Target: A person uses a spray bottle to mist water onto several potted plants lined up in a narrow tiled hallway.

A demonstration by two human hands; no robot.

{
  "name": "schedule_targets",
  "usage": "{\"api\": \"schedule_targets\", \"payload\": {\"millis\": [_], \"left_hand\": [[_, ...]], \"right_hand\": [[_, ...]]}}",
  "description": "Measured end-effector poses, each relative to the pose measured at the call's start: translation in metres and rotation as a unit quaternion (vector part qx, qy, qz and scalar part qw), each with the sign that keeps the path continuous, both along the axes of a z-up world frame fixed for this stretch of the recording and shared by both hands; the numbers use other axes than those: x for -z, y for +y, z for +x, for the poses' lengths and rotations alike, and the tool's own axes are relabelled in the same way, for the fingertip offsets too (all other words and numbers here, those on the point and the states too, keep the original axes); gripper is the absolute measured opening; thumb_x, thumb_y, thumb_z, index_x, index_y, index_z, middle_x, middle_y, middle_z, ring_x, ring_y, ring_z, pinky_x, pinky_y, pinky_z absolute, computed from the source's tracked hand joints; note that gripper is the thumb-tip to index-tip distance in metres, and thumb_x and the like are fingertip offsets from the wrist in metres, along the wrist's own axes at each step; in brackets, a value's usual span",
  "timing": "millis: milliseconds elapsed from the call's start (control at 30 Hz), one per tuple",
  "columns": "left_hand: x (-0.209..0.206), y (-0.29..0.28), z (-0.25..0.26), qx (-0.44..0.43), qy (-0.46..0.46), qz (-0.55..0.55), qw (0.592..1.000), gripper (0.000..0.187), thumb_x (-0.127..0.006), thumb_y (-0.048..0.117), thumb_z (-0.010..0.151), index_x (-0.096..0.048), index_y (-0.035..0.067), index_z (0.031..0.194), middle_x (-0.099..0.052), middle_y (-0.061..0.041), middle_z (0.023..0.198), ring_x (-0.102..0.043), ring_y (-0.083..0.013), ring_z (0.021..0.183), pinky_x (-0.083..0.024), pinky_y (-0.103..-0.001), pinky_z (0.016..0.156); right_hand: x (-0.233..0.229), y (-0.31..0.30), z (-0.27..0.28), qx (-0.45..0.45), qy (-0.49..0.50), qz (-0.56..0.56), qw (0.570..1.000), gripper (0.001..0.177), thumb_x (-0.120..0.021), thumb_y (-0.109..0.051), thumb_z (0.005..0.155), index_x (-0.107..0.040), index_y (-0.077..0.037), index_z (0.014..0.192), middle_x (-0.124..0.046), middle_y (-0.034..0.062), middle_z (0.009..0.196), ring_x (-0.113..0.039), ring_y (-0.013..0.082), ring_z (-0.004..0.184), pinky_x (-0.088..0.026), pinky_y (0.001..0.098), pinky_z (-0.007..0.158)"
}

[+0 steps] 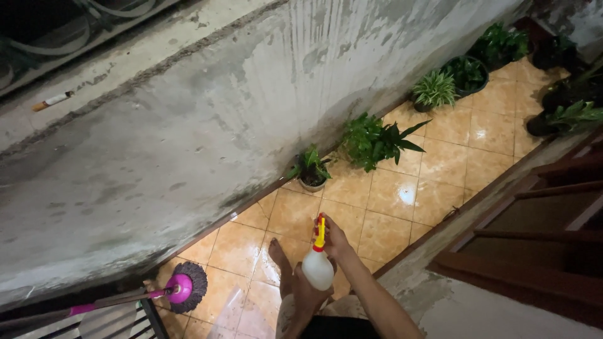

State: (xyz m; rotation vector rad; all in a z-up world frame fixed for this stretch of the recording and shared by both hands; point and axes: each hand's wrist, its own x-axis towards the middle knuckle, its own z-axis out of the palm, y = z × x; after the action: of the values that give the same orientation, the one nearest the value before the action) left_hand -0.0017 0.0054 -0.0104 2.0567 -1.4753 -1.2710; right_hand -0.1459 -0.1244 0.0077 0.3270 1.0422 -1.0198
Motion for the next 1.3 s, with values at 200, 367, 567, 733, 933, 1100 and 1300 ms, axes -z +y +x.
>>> {"api": "schedule_targets", "payload": {"millis": [200,367,567,733,933,1100,1300], "left_hand": [[0.006,0.004,0.002,0.003,0.008,0.013,1.000,0.125,-0.104,0.037,0.046,-0.032,0.012,0.146,-0.051,-0.011,0.139,-0.057,-0.0319,0.126,-0.060,-0.047,0.091],[-0.003,-0.001,-0.003,0.002,-0.023,0.039,0.999,0.131,-0.108,0.038,0.045,-0.029,0.014,0.146,-0.049,-0.011,0.142,-0.054,-0.0314,0.131,-0.057,-0.046,0.100],[-0.008,-0.002,-0.006,-0.027,0.036,0.000,0.999,0.123,-0.105,0.027,0.045,-0.036,0.004,0.144,-0.057,-0.015,0.135,-0.064,-0.0320,0.119,-0.061,-0.043,0.088],[0.028,0.008,-0.009,0.045,-0.075,0.004,0.996,0.129,-0.103,0.048,0.048,-0.032,0.010,0.149,-0.052,-0.010,0.139,-0.055,-0.0297,0.128,-0.055,-0.042,0.097],[0.026,0.005,-0.009,0.045,-0.057,-0.023,0.997,0.125,-0.103,0.047,0.048,-0.034,0.008,0.146,-0.055,-0.012,0.139,-0.056,-0.0335,0.126,-0.055,-0.047,0.094],[0.024,0.003,-0.011,0.049,-0.055,0.005,0.997,0.128,-0.104,0.041,0.047,-0.032,0.008,0.148,-0.052,-0.011,0.142,-0.053,-0.0324,0.130,-0.053,-0.044,0.099],[0.025,0.008,-0.010,0.070,-0.074,-0.027,0.994,0.128,-0.105,0.049,0.045,-0.037,0.008,0.145,-0.057,-0.009,0.135,-0.059,-0.0331,0.123,-0.057,-0.047,0.091]], "right_hand": [[0.003,0.003,0.000,-0.001,0.006,0.004,1.000,0.033,-0.071,-0.041,0.096,-0.073,-0.009,0.105,-0.070,0.0029,0.094,-0.062,0.0149,0.079,-0.049,0.0325,0.072],[-0.003,0.008,0.006,0.008,0.002,-0.031,0.999,0.046,-0.061,-0.051,0.099,-0.072,-0.006,0.105,-0.067,0.0054,0.091,-0.061,0.0154,0.076,-0.048,0.0290,0.066],[0.024,0.027,0.022,-0.250,0.426,-0.190,0.848,0.060,-0.078,-0.024,0.088,-0.051,-0.016,0.141,-0.067,-0.0019,0.122,-0.064,0.0135,0.111,-0.048,0.0276,0.095],[-0.017,0.026,0.040,-0.181,0.525,-0.046,0.830,0.027,-0.083,-0.031,0.085,-0.070,-0.010,0.092,-0.075,0.0040,0.084,-0.067,0.0157,0.074,-0.050,0.0321,0.065],[-0.003,0.015,0.042,-0.199,0.537,0.000,0.820,0.029,-0.086,-0.032,0.079,-0.072,-0.009,0.090,-0.078,0.0127,0.087,-0.076,0.0306,0.092,-0.057,0.0391,0.079],[-0.028,0.018,0.041,-0.149,0.483,-0.043,0.862,0.035,-0.081,-0.038,0.085,-0.071,-0.011,0.105,-0.071,0.0063,0.088,-0.067,0.0200,0.085,-0.050,0.0336,0.077],[-0.026,0.024,0.043,-0.106,0.517,-0.013,0.849,0.035,-0.069,-0.042,0.096,-0.072,-0.008,0.094,-0.070,0.0048,0.074,-0.065,0.0137,0.062,-0.048,0.0273,0.056]]}}
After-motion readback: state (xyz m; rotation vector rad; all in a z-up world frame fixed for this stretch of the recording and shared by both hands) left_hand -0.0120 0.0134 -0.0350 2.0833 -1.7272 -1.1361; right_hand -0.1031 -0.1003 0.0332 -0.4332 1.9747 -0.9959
